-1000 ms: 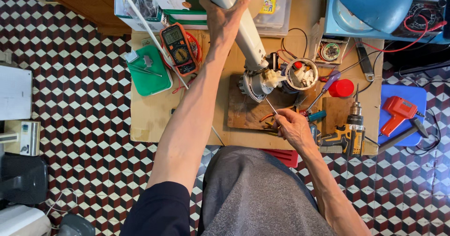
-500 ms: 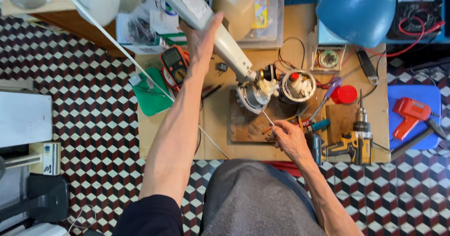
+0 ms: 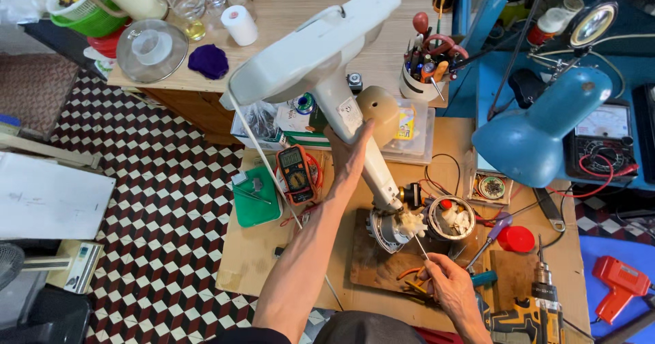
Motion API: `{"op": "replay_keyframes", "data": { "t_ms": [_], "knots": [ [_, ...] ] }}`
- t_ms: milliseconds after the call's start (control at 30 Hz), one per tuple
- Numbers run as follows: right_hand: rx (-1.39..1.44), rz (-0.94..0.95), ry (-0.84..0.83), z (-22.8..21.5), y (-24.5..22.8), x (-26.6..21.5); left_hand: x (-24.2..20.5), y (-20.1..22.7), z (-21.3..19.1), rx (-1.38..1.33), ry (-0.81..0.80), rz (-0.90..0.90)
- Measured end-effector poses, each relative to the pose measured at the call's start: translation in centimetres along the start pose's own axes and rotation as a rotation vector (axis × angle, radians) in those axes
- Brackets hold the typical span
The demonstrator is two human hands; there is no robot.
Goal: The person repairs a white electric fan by removing the motor housing, cleaning the internal components with a cloth, and reassembling the parts using pliers and a cordless drill.
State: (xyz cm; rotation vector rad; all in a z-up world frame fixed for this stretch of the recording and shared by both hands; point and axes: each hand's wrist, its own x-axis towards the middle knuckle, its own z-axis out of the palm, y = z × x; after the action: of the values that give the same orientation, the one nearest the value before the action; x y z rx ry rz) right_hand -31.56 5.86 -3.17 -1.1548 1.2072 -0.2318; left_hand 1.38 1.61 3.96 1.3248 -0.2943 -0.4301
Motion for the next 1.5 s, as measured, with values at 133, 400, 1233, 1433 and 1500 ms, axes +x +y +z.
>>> {"op": "replay_keyframes", "data": {
  "t_ms": [133,400,1233,1433,1500],
  "knots": [
    [-0.038,0.075,0.029,-0.8,-0.7,-0.2,-0.9,1.0,0.2,0.016,0.072,0.01],
    [-0.001,-0.011,-0.006,-0.4,1.4,1.0,-1.3,3.4,-1.6,0.166,0.19,-0.187],
    [-0.283,-0.139,0.036,2.4,-2.2,1.0,-0.1,-0.7,-2.2,0.35,0.111,-0.142],
    [-0.198,-0.208,-0.016,3.9,-3.1,1.9,-2.3,-2.0,-2.7,0.327,0.025,-0.08],
    [-0.219,-0.196,-0.02,4.3,-3.2,2.1,-2.8,-2.9,-2.6,0.391,0.02,-0.102]
  ]
}}
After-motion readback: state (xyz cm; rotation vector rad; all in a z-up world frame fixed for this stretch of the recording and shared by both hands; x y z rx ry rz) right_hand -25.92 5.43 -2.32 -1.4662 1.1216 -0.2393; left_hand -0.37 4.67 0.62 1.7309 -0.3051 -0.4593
